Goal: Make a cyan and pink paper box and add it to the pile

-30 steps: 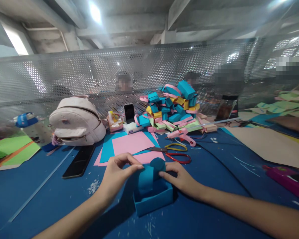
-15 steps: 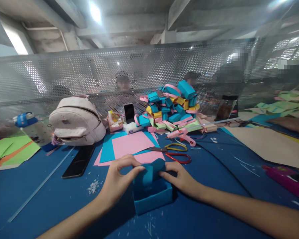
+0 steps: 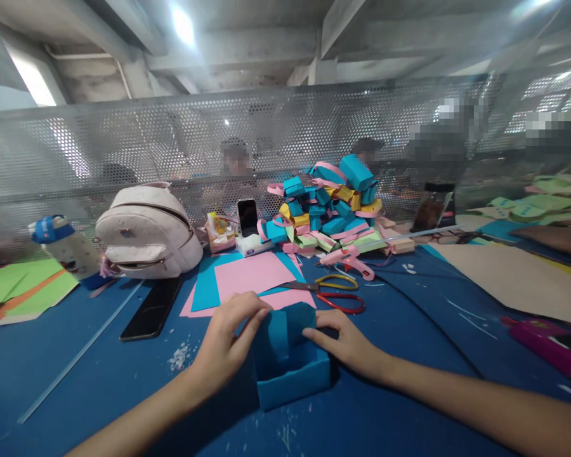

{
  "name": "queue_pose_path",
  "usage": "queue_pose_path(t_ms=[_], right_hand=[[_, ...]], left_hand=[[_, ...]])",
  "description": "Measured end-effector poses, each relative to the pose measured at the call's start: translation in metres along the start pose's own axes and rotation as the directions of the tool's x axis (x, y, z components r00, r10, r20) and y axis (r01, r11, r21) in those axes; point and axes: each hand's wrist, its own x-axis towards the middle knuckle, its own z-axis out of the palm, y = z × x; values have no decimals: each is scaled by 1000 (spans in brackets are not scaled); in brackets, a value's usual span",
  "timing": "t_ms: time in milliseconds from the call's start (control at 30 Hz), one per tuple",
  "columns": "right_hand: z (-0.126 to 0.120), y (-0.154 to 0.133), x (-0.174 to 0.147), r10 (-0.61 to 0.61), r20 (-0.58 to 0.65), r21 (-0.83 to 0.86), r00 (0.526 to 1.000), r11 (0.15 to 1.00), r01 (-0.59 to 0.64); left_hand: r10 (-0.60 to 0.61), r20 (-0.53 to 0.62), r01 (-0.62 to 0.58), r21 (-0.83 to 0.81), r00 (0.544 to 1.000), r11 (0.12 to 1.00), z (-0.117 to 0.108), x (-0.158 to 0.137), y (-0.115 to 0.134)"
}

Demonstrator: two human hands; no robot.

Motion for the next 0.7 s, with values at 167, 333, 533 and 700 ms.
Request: queue_pose_path(t_ms=[167, 333, 533, 700], right_hand=[[0, 0, 0, 24, 12, -6, 1000, 1000, -24], [0, 1, 0, 37, 8, -17, 999, 999, -37], [0, -2, 0, 49, 33, 31, 998, 998, -50], [-1, 0, 1, 60, 39, 39, 997, 997, -61]], left_hand=[[-101, -3, 101, -77, 995, 992, 0, 5, -12], [-189, 9, 189, -92, 982, 978, -3, 7, -17], [-199, 17, 200, -105, 980, 974, -6, 8, -17], [-258, -24, 253, -135, 966, 958, -7, 9, -21]])
